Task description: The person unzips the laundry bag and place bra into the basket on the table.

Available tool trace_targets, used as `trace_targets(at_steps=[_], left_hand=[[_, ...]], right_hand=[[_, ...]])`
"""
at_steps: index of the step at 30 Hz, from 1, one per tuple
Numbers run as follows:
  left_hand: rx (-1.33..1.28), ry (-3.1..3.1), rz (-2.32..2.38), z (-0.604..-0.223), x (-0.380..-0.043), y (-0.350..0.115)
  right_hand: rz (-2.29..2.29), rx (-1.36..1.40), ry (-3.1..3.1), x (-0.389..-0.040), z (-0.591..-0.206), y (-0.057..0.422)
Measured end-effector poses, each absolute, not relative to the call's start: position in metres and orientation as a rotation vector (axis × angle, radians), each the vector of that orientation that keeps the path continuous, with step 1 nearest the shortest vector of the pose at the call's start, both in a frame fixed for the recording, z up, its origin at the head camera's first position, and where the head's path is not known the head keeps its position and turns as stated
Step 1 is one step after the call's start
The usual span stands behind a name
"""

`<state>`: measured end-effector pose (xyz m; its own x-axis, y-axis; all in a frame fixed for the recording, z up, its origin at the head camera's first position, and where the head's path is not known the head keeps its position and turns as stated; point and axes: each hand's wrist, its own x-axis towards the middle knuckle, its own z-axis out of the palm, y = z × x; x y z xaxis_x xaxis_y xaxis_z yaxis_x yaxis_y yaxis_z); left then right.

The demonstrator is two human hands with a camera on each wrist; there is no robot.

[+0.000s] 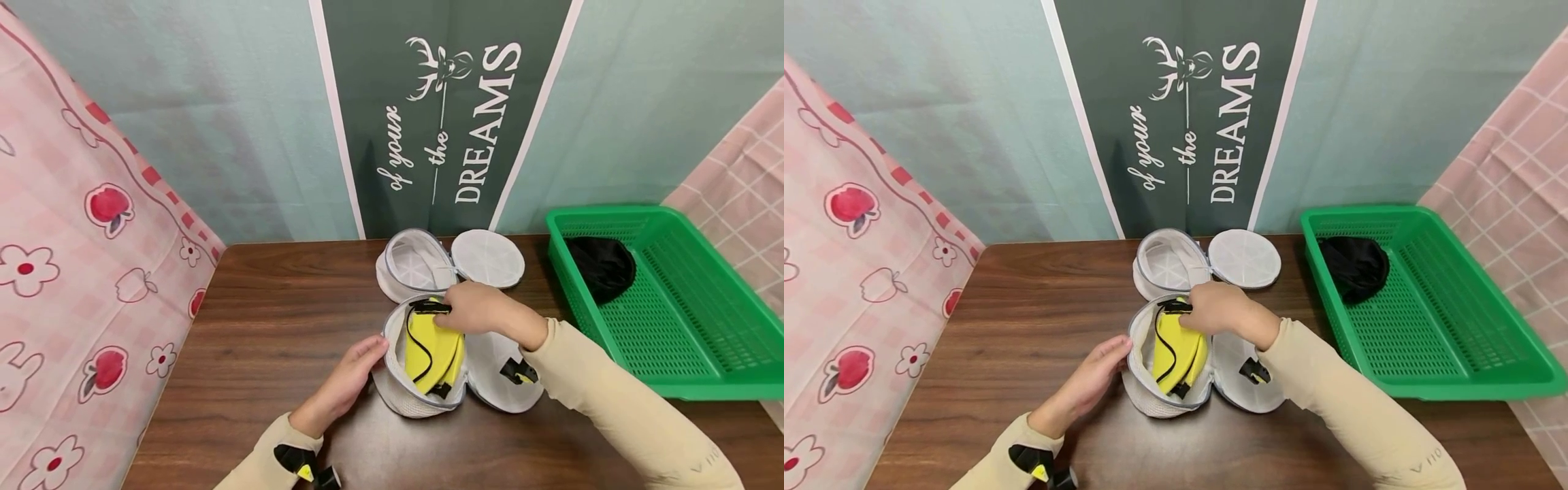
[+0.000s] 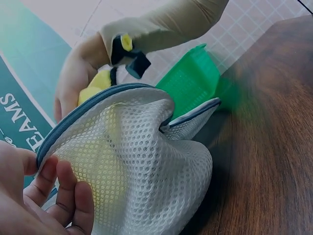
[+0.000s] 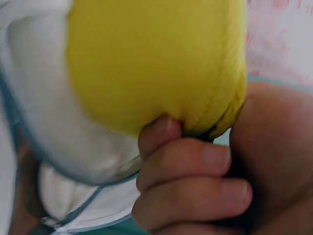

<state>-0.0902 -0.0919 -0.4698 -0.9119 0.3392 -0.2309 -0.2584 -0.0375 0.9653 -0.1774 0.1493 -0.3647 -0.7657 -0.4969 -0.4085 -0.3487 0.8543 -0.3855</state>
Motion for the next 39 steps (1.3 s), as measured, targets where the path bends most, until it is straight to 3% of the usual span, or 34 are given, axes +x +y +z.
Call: trace_targets(at_steps=[9,39], left_hand=[[0.094,1.84,2.013,-0.469,-0.09,-0.092],[0.061,1.815,2.021,-0.471,-0.089,-0.093]], right_hand=[[-0.275,-0.594,2.642,-0.165,-0.336,0.149],[-0.506,-0.665,2.722,-0.156,-0.287,0.198]])
